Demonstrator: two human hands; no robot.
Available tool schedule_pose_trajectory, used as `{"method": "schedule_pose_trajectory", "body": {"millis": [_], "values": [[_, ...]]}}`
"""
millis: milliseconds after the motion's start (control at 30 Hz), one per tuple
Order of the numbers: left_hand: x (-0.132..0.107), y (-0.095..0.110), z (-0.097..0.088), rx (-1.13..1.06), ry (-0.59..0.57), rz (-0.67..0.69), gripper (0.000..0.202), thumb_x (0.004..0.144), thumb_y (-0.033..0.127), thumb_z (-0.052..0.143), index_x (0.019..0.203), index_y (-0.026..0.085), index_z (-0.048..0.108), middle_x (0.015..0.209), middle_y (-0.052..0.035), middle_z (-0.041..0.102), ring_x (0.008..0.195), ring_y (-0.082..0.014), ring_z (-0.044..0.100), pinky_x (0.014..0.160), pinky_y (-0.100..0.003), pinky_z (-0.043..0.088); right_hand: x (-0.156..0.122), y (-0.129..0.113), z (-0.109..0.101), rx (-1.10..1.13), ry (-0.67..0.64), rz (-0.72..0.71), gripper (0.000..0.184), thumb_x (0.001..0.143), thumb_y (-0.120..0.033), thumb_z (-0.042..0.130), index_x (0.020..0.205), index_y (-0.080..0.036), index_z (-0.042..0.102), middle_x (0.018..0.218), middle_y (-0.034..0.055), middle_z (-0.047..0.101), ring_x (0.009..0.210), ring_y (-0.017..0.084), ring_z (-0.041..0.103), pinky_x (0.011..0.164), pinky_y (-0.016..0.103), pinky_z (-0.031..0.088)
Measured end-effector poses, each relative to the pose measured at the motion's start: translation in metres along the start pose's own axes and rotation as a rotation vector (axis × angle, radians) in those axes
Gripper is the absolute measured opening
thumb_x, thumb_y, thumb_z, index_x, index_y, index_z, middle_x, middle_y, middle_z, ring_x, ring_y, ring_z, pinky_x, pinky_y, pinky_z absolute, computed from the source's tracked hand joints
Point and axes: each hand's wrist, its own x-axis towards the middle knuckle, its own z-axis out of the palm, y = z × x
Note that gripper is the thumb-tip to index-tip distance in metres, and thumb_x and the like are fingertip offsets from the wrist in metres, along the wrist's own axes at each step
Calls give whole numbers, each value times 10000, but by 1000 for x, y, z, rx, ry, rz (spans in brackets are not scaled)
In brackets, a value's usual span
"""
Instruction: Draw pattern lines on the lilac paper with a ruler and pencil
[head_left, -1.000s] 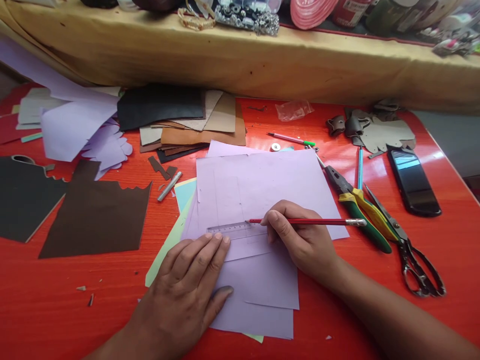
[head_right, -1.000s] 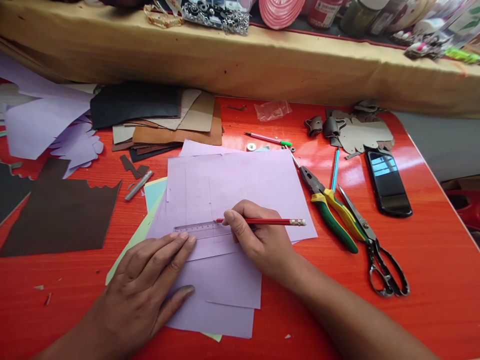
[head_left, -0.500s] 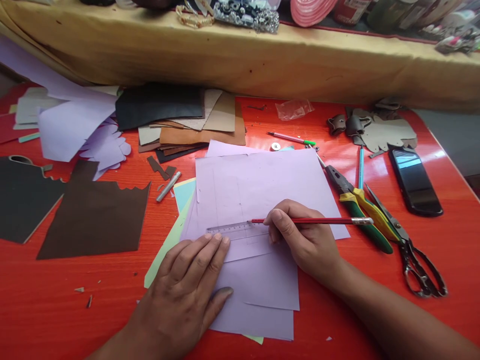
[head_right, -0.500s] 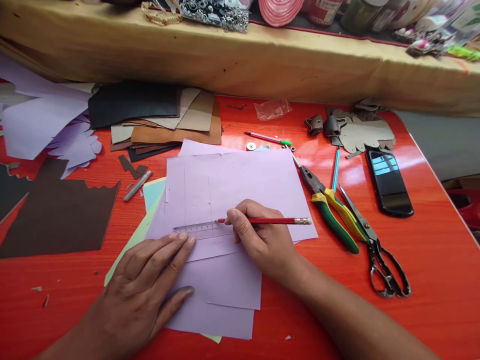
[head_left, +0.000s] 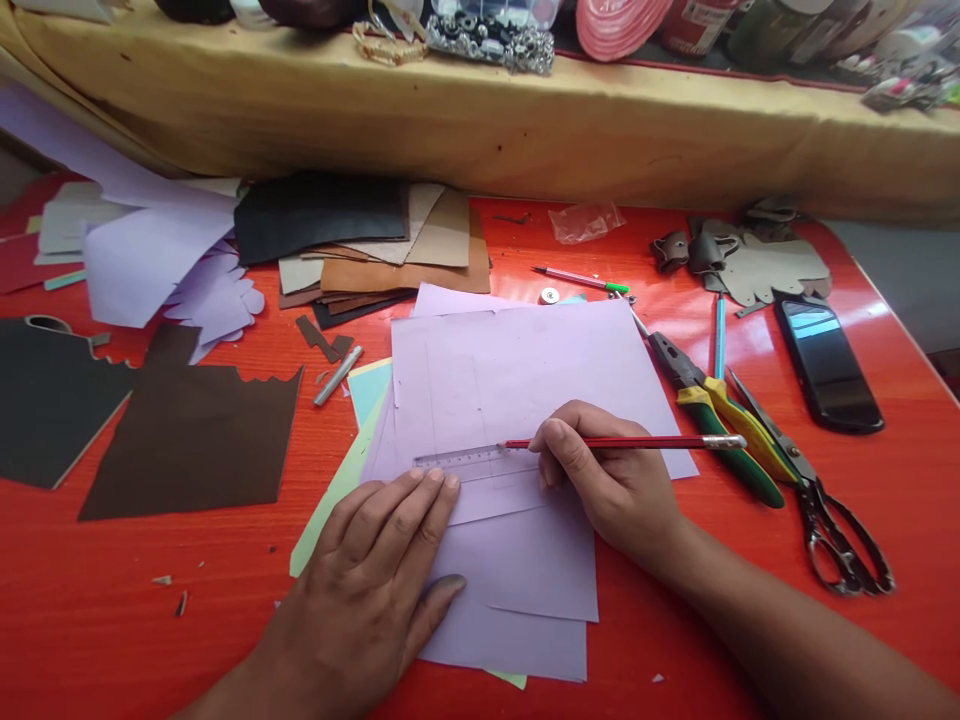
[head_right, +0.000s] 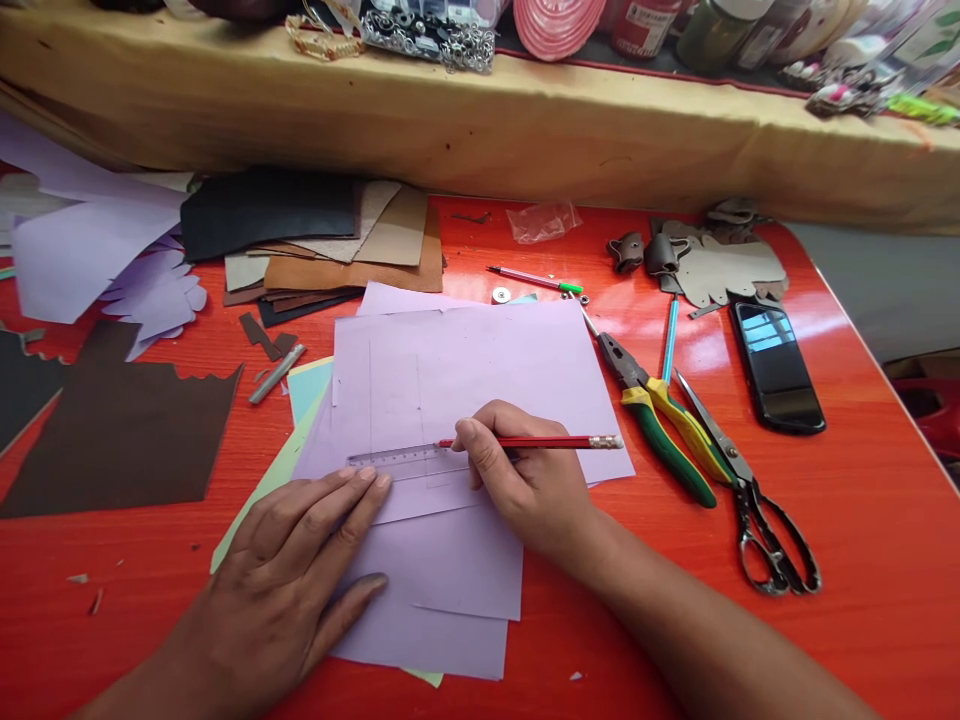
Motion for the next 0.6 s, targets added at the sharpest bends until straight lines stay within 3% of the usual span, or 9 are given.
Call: {"method": "schedule_pose_trajectory", "body": {"millis": [367,600], "values": [[0,1,-1,8,25,40,450,1179,359,489,1536,112,608,1404,-144,738,1348,-297,602,1283,-442,312,-3,0,-6,21,104,0,385,1155,-409,602,841,-221,722,622,-19,646,586,155,616,612,296,506],[3,-2,-8,-1,49,147,308,1161,214,503,1385,101,681,1236,-116,783,1156,-281,641,1103,-442,425,-3,-2,-11,98,163,40,403,1129,-493,639,847,-221,730,620,-12,656,565,158,602,565,289,489]]}}
